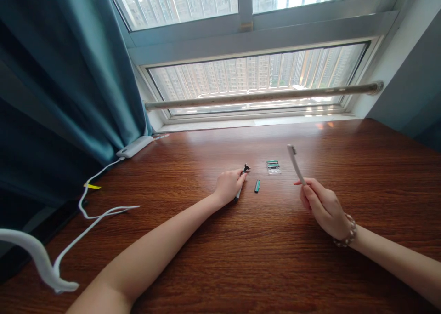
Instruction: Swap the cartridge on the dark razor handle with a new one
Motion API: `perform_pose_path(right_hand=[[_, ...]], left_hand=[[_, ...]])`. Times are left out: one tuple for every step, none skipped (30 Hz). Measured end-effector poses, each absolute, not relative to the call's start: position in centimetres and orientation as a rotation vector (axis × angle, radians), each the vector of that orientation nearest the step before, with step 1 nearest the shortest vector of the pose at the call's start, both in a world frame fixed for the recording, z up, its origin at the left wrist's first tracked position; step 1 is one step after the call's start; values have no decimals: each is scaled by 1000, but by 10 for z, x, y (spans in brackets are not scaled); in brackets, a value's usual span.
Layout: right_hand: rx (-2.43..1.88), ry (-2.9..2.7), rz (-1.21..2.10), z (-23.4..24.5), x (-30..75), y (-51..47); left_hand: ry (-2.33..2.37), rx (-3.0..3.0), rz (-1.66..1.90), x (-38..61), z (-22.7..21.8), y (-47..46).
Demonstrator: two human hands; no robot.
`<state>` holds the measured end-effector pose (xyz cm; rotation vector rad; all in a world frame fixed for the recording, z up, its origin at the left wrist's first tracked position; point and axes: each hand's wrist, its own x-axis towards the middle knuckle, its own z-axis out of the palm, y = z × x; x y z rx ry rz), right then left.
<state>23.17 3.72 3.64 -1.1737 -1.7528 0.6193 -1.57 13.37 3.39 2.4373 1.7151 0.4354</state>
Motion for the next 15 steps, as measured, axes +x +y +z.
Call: perform_pose_path(right_hand=[[-1073, -1747, 572, 35, 232, 33], [-959, -1740, 539, 35, 232, 28], [-853, -1724, 530, 37, 230, 21], [-768, -1691, 577, 41, 227, 15], [-710, -1609, 650, 47, 221, 7], [-694, -1513, 749, 54, 215, 0], [-691, -1419, 859, 63, 208, -7], [-704, -1359, 949, 71, 200, -13], [-691, -1303, 1030, 79, 192, -18], [-676, -1251, 1117, 86, 184, -21], [-658, -1206, 1201, 91, 177, -23], [-645, -1156, 1273, 94, 171, -22], [-632, -1111, 1335, 96, 165, -20], [-631, -1070, 1389, 96, 160, -16], [-630, -1041, 1433, 95, 155, -11]], left_hand=[[1718, 2437, 429, -15, 34, 134], [1722, 2436, 425, -15, 34, 134], [1725, 2435, 421, -14, 34, 134], [1727, 2435, 417, -14, 34, 135], [1730, 2434, 413, -14, 34, 135], [1732, 2435, 413, -14, 35, 135], [1732, 2437, 414, -14, 35, 134], [1729, 2441, 418, -13, 35, 134], [1726, 2446, 422, -13, 36, 134], [1724, 2449, 425, -13, 36, 134], [1722, 2451, 426, -13, 36, 133], [1722, 2451, 427, -12, 36, 133], [1725, 2450, 434, -12, 35, 133], [1726, 2448, 448, -11, 35, 133], [1723, 2447, 466, -11, 34, 134]])
